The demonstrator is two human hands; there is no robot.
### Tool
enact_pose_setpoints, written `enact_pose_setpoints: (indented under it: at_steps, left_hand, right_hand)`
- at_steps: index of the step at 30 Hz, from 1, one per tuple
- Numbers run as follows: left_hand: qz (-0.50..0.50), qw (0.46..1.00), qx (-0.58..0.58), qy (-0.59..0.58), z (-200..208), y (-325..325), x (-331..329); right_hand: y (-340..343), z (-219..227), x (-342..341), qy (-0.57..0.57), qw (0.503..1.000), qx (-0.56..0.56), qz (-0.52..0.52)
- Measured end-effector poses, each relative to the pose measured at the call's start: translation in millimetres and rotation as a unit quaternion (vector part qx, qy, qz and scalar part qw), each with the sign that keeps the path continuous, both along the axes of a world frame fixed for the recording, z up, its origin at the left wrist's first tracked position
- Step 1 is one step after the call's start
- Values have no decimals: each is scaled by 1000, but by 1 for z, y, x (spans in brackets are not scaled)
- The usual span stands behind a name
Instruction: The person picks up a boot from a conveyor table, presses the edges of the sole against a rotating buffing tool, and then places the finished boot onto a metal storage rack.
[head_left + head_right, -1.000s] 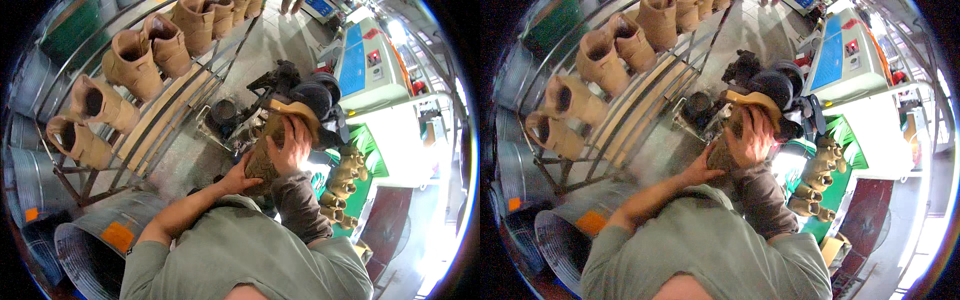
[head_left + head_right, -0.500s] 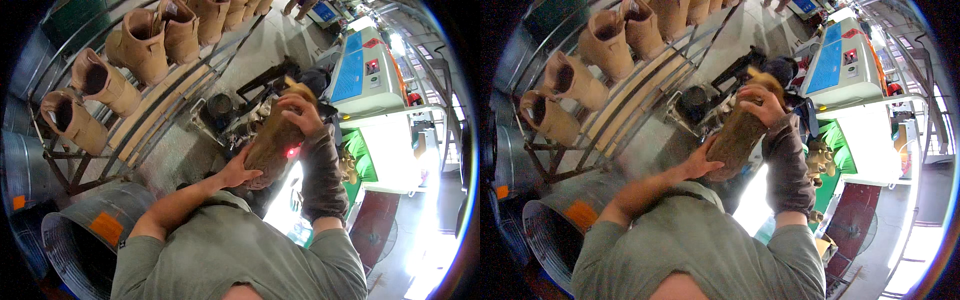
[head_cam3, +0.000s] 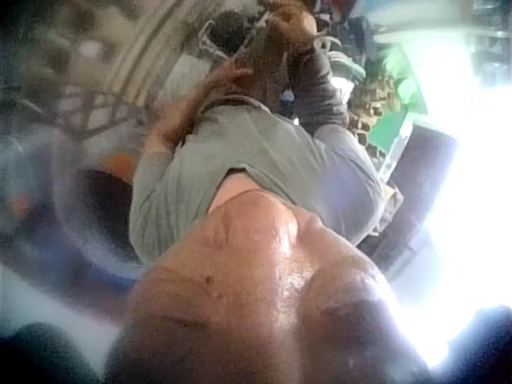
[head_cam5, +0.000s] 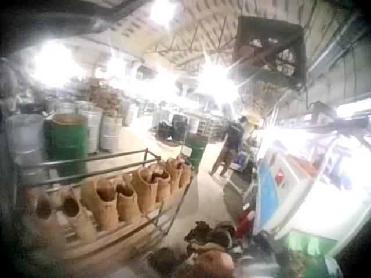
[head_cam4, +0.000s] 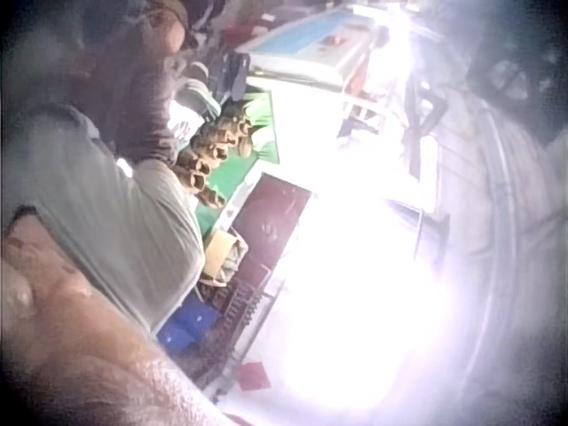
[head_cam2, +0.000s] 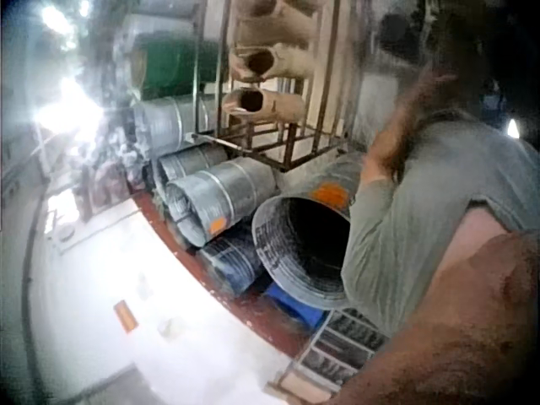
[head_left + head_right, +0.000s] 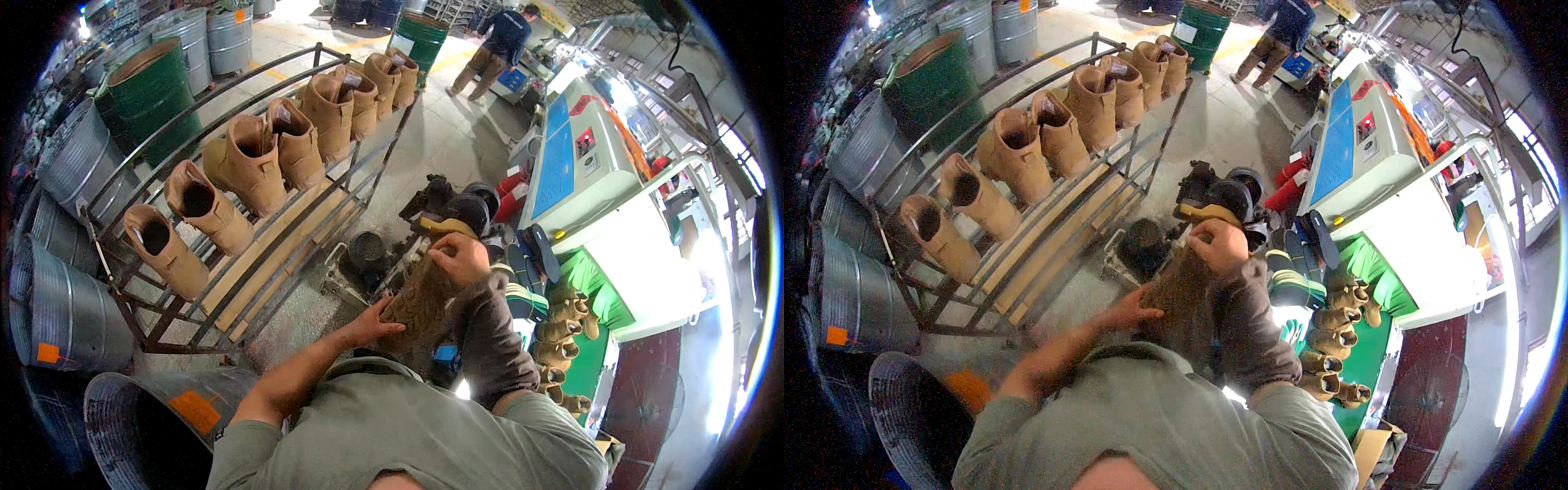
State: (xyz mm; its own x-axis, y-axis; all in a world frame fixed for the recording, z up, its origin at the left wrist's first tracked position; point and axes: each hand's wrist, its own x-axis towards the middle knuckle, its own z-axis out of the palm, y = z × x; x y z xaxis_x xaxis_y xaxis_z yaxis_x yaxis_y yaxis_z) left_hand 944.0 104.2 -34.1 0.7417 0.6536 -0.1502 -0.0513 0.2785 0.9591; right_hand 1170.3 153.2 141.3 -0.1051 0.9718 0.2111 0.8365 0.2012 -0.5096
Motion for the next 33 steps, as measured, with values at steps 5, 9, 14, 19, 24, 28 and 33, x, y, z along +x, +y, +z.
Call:
enact_pose_setpoints:
  at_steps: [5, 9, 14, 19, 24, 28, 33]
  left_hand:
    - [-8, 998, 12, 64, 26, -8, -21]
    - [-46, 993, 92, 63, -7, -2, -46]
    - [-84, 936, 287, 184, -39, -24, -82]
    - [-76, 846, 488, 200, -49, -42, -38]
    - [-214, 775, 546, 233, 5, -57, 61]
    - [-180, 980, 86, -10, 3, -49, 116]
    - [-9, 910, -354, -218, 46, -20, 171]
  right_hand:
    - [-20, 11, -26, -26, 999, 12, -38]
    - [-65, 9, -40, 55, 995, 17, -85]
    - [-174, -76, -42, 290, 949, 15, -120]
    - [-223, -99, 12, 366, 847, -283, -263]
    - [-315, -115, 66, 469, 765, -162, -411]
    - [-398, -125, 101, 445, 734, 38, -512]
    - [-480, -176, 112, 376, 640, 95, -663]
